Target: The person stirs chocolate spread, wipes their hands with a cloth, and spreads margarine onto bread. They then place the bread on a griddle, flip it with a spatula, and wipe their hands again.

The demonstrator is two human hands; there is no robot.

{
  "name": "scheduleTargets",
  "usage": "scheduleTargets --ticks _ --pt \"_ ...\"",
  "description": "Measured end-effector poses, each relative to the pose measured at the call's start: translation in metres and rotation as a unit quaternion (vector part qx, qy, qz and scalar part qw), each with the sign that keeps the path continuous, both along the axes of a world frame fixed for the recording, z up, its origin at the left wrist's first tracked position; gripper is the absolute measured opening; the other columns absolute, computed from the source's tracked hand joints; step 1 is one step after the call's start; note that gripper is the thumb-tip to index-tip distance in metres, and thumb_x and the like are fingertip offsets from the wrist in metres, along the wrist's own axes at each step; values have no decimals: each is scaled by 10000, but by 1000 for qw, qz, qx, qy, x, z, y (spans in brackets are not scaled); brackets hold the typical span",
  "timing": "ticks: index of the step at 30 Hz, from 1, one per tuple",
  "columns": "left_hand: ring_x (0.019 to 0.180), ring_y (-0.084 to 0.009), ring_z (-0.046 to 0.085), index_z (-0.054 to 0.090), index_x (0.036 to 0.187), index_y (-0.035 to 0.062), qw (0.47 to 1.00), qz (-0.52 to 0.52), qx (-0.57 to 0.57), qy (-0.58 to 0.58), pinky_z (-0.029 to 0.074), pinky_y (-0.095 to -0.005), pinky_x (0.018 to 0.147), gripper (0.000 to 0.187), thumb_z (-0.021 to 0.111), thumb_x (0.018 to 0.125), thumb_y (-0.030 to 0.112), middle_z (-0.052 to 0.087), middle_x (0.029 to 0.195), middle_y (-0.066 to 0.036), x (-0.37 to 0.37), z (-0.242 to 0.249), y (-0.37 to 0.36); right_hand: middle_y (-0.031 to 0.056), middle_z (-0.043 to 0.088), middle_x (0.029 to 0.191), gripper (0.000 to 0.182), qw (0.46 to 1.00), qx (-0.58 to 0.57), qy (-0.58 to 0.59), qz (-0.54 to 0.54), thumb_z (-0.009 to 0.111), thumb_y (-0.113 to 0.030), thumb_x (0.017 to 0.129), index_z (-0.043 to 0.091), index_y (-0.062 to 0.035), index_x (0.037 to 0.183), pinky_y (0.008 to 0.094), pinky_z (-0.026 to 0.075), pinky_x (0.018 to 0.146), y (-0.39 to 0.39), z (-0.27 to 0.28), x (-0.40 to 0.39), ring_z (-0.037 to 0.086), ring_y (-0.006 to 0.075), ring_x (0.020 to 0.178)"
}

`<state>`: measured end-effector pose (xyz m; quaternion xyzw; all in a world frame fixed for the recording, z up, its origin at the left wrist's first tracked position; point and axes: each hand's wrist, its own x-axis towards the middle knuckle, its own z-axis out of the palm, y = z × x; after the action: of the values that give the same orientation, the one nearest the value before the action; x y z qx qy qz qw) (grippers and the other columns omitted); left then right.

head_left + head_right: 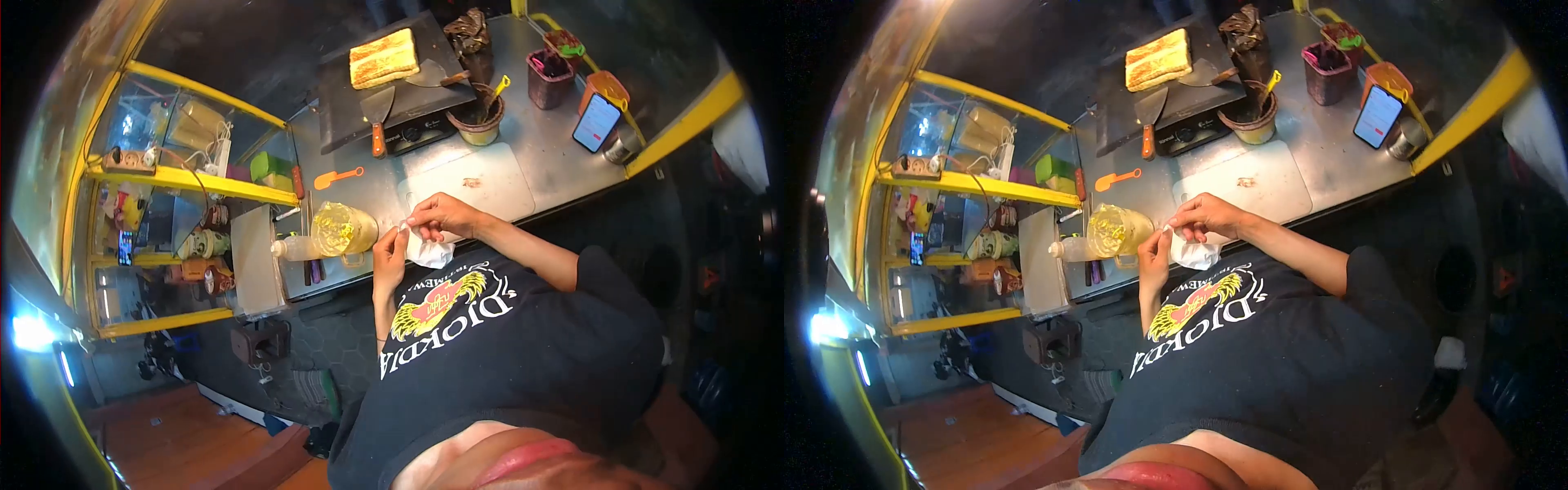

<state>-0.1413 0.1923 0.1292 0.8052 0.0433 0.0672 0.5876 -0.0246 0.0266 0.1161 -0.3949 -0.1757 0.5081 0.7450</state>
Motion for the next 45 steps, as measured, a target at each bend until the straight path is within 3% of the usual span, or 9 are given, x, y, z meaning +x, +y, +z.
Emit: scheduleTargets --ticks 2,10,18,20,22,30,34,43,45 --pt "671 -54 389 590 872 -22 997 67 11 34 325 -246 566 246 543 989 190 469 693 6 -3 8 -3 65 640 660 250 1000 0 -24 21 641 -225 925 694 12 863 218 460 455 10 0 5 555 92 462" --pt "623 -75 371 585 838 -32 983 167 65 -22 309 -281 542 349 528 999 272 445 621 6 -6 16 -19 112 657 681 345 989 0 -105 106 552 -285 975 679 36 969 245 465 477 26 12 14 576 136 491" --pt "644 -39 344 591 800 13 996 -46 -20 73 280 -242 568 375 517 1003 320 414 665 65 16 20 14 105 632 579 421 983 46 20 174 526 -323 981 677 65 1037 226 427 446 0 2 36 539 129 436" --pt "754 -56 441 641 1006 -32 977 -132 -23 165 383 -247 660 333 501 1014 270 550 793 32 25 13 24 99 629 572 415 987 35 42 148 527 -318 981 683 64 1032 221 428 449 -5 -8 40 535 123 434" --pt "765 -38 439 648 1010 -36 978 -115 -117 131 366 -228 646 336 503 1013 267 539 794 43 31 6 6 100 640 595 394 989 29 47 139 527 -312 982 676 49 1034 213 433 457 -11 -13 46 544 114 446" --pt "597 -16 368 691 889 -27 998 33 -4 56 276 -227 509 323 582 980 263 476 640 85 83 2 -20 130 678 755 321 992 28 1 123 498 -292 999 598 -7 1110 244 477 506 -32 8 74 594 133 517" --pt "617 -24 374 687 898 -17 1000 1 11 -7 287 -240 521 309 576 981 259 458 632 77 85 17 -19 146 674 746 333 992 43 4 122 492 -302 1002 636 -1 1013 251 476 503 -25 7 91 592 139 525" --pt "664 -52 354 573 821 -40 986 -117 -48 105 292 -253 571 373 476 1025 257 437 692 56 60 -1 -4 150 667 711 436 980 56 38 185 464 -332 1009 660 49 1087 250 464 497 -36 -1 71 564 141 505" --pt "684 -48 368 570 820 -23 988 -105 -54 96 300 -249 584 374 471 1029 271 440 707 55 61 -16 -5 126 675 736 368 991 -35 -57 117 493 -284 1003 661 25 1111 257 477 509 -52 6 65 581 123 543"
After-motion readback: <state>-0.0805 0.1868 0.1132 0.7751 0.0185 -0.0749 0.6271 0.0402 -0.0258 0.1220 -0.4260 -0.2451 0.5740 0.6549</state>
